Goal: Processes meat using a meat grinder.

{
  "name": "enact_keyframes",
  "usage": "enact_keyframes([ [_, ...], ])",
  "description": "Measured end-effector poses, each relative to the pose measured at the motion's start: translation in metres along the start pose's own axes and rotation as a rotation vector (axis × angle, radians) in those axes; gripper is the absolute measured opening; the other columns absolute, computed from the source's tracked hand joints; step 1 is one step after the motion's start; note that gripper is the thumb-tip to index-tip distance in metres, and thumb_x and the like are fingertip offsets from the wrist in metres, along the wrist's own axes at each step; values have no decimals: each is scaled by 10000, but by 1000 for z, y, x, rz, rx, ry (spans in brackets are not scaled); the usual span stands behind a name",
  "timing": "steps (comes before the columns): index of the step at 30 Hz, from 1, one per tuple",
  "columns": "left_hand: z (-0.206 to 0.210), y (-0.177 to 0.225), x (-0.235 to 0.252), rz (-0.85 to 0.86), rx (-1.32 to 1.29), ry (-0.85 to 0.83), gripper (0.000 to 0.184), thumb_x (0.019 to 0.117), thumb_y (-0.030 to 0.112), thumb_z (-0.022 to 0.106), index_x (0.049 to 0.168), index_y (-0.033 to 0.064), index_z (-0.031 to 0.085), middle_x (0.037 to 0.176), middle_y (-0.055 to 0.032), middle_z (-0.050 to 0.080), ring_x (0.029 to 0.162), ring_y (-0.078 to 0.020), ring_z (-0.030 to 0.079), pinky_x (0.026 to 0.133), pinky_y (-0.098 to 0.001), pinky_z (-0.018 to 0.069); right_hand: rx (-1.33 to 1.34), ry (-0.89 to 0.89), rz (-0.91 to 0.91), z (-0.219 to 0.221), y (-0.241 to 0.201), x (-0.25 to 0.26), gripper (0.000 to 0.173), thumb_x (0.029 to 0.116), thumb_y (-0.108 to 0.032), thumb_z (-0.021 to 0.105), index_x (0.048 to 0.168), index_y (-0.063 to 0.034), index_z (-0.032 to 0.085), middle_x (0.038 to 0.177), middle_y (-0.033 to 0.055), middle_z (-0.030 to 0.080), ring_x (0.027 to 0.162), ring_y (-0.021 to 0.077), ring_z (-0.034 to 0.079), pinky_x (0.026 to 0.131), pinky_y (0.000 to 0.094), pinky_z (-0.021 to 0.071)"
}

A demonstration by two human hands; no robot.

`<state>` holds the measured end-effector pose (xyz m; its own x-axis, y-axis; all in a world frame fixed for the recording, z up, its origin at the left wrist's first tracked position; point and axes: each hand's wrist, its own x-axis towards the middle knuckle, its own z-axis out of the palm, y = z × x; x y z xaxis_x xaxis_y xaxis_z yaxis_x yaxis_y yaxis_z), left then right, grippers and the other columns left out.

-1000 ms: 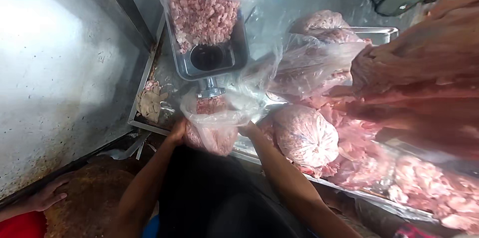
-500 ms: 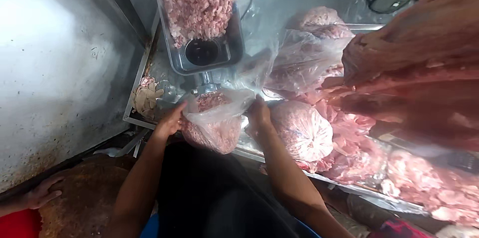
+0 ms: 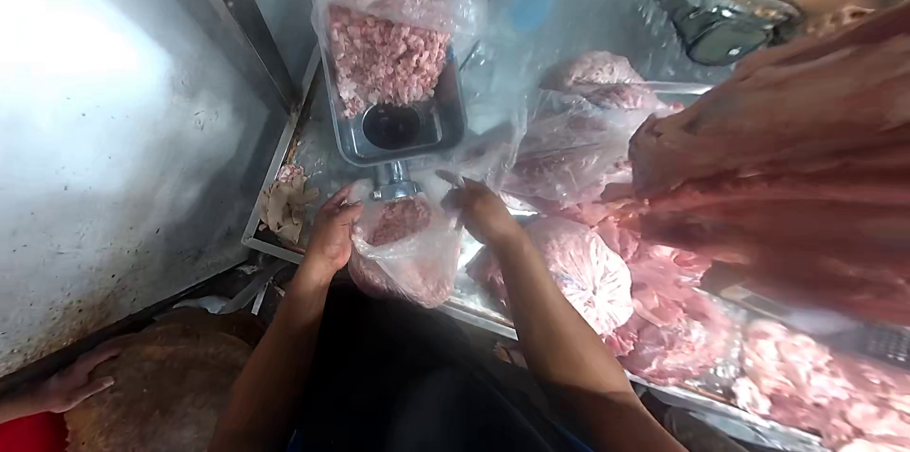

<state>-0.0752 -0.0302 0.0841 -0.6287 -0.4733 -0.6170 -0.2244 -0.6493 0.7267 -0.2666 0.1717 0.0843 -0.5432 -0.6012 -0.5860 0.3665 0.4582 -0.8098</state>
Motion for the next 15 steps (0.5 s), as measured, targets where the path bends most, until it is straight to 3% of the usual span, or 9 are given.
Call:
enact_keyframes([
  [2,9,11,-3,124,241,-40,459,984,56,608,1438,95,553,1039,-103,647,773,-158,606,692,-323,537,-91,-73,-53,6,-19,-9,382,1066,-126,439,1406,-100,610,808,25,650,643,93,576,616,281,524],
  [4,18,20,-6,188,543,-157,445,951,150,667,1390,109,613,1216,-118,681,1017,-205,670,895,-419,565,-370,-52,-90,14,-47,-17,347,1066,-141,461,1351,-95,653,805,42,661,615,107,579,594,293,525],
  [6,24,22,-9,199,728,-248,437,951,210,665,1380,140,633,1366,-100,627,1230,-209,613,1049,-448,513,-687,89,-144,24,-73,-27,351,1063,-188,470,1345,-104,660,943,92,714,774,188,668,758,404,575],
  [8,24,23,-6,206,757,-235,424,960,211,657,1375,134,632,1388,-105,600,1246,-203,592,1050,-428,503,-839,314,-354,39,-93,-39,345,1056,-193,478,1290,-55,691,1033,145,723,906,265,695,869,478,563],
  [9,22,22,-2,213,722,-217,408,955,191,655,1357,120,641,1368,-108,611,1215,-197,606,1024,-417,515,-836,403,-516,48,-101,-40,317,1040,-166,495,1226,-37,715,1006,146,724,886,261,697,839,466,572],
  [11,17,23,5,218,655,-222,381,943,164,638,1318,98,660,1316,-103,646,1168,-177,629,983,-398,532,-824,399,-766,66,-126,-24,288,1014,-118,511,1172,-27,734,1056,127,738,980,240,708,884,434,581],
  [13,13,23,6,196,665,-273,376,950,158,628,1318,86,659,1284,-104,660,1143,-170,637,971,-388,536,-959,277,-778,73,-153,20,376,1031,-185,495,1335,-23,646,1339,162,659,1299,296,599,1120,475,465],
  [15,12,26,7,198,729,-312,365,959,161,627,1314,88,664,1252,-100,670,1118,-164,644,959,-381,539,-1152,248,-649,70,-166,78,635,1046,-414,491,1531,-7,441,1550,208,483,1478,344,421,1233,528,320],
])
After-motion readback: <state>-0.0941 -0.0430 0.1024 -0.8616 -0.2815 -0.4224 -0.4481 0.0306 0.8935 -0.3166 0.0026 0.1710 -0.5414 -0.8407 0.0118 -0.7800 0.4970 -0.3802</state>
